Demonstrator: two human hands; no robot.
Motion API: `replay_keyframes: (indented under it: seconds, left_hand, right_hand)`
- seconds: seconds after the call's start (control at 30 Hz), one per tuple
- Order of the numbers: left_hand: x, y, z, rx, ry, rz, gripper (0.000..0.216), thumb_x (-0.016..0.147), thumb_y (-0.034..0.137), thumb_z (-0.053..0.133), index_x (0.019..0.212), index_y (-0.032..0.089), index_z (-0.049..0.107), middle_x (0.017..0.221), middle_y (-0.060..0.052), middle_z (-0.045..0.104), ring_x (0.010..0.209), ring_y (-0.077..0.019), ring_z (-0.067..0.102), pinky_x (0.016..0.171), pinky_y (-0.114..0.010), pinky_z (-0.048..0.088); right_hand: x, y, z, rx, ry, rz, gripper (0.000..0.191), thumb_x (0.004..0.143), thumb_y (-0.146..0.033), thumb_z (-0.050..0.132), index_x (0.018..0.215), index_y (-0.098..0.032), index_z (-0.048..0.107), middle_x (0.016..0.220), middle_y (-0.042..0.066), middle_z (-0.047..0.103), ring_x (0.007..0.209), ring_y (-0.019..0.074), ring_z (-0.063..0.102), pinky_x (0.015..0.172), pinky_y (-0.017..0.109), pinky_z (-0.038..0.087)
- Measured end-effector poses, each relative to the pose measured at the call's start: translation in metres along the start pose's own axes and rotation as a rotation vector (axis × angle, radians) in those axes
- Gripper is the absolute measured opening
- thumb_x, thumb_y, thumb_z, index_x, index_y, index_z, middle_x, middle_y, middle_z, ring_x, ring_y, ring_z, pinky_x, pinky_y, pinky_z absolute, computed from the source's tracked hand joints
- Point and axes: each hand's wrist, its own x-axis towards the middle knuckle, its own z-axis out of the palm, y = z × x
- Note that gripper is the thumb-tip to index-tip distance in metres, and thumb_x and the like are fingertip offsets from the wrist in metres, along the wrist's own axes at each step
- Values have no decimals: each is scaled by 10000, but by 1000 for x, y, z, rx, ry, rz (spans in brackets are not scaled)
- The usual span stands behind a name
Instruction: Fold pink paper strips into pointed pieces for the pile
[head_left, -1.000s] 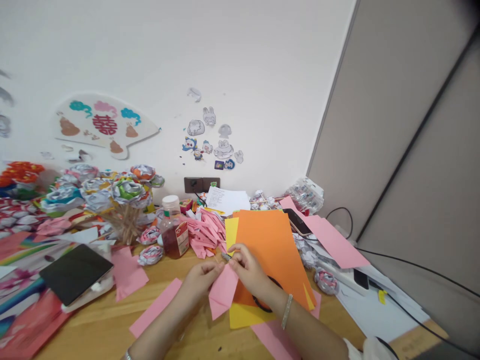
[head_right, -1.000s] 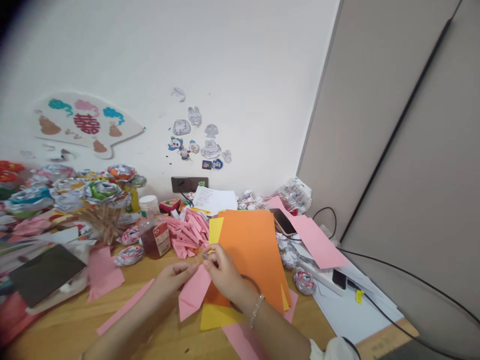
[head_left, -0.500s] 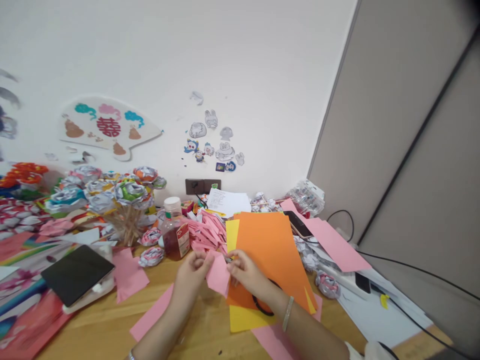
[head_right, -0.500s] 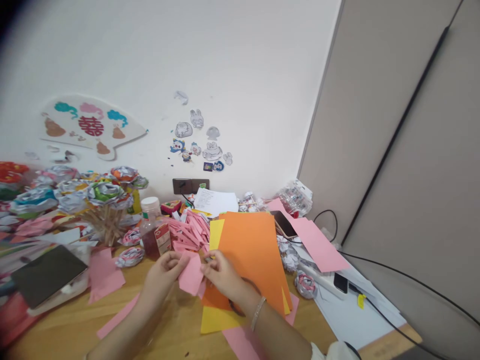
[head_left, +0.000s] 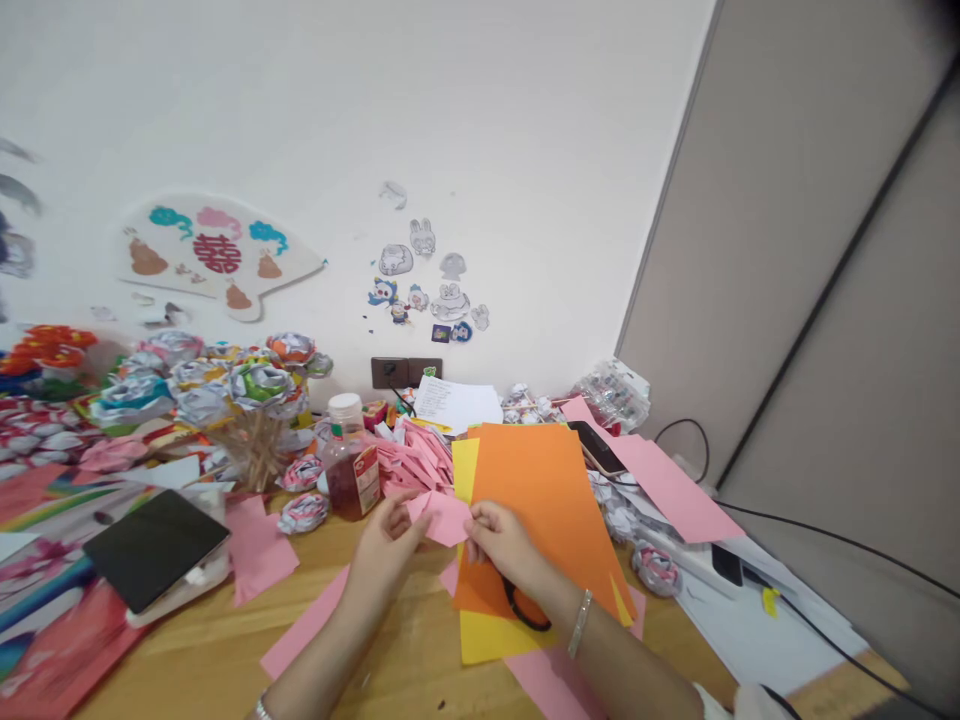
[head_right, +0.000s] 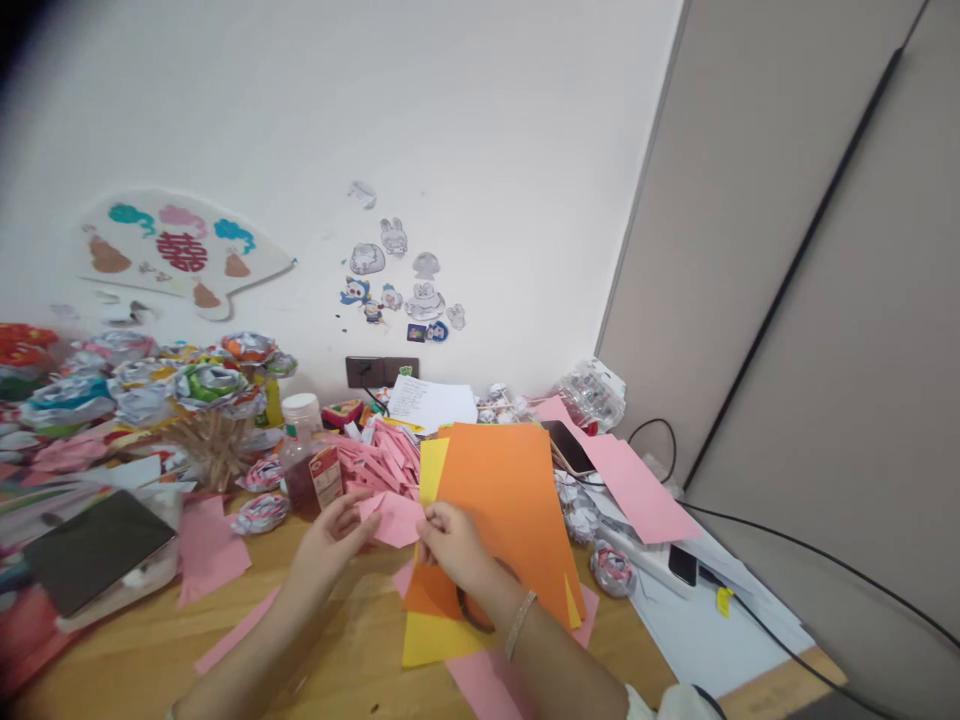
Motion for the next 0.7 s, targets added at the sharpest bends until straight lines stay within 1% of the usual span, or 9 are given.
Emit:
replay_keyframes:
  seconds: [0.1,0.2,0.3,0.4,0.47,0.57,0.7]
  left_hand:
    - [3,-1,-5,30,-52,-42,390,540,436,663,762,131,563,603,11,594,483,-111,530,419,-211,443]
    - [6,-4,-9,82,-103,-37,342,545,437,670,665,135,564,526,33,563,452,-100,514,412,-199,432]
    - [7,-5,-10,95,-177,-75,369,544,438,679,729,137,574,469,53,551,392,-100,512,417,-218,437]
    - [7,-3,-10,35,-217,-124,448,520,424,705,834,135,569,460,61,564,366,-105,519,421,-229,441]
    - [5,-1,-9,2,-222,-131,466,510,405,721,855,128,575,471,57,577,374,-103,524,430,-228,445]
    - [4,1,-10,-28,-223,-140,436,513,374,734,841,120,602,504,40,607,385,-95,527,437,-220,444]
    - [4,4,-11,-91,-252,-156,357,531,331,737,808,134,630,529,29,630,394,-90,537,431,-205,433]
  right_hand:
    - [-1,-4,-4,-41,-3,-6,247,736,-381,527,642,-161,464,425,-61,455,394,69,410,437,194,323]
    - [-1,-6,-8,-41,-8,-32,240,732,-381,540,669,-152,501,465,-44,491,426,76,445,455,198,341]
    - [1,-6,-10,41,-8,-28,284,710,-396,566,804,-128,561,501,-30,523,435,78,462,462,204,352]
    - [3,-3,-13,182,-8,1,364,683,-388,602,916,-111,568,506,-24,544,425,77,473,458,202,353]
    - [4,-1,-13,258,-11,7,362,671,-362,622,925,-108,578,504,-19,555,423,77,485,458,200,358]
    - [4,1,-12,332,-1,-14,309,667,-317,634,898,-114,603,499,-17,562,416,72,488,451,192,361]
    - [2,0,-10,361,17,-44,254,683,-279,621,885,-124,626,491,-13,576,400,67,485,443,184,365]
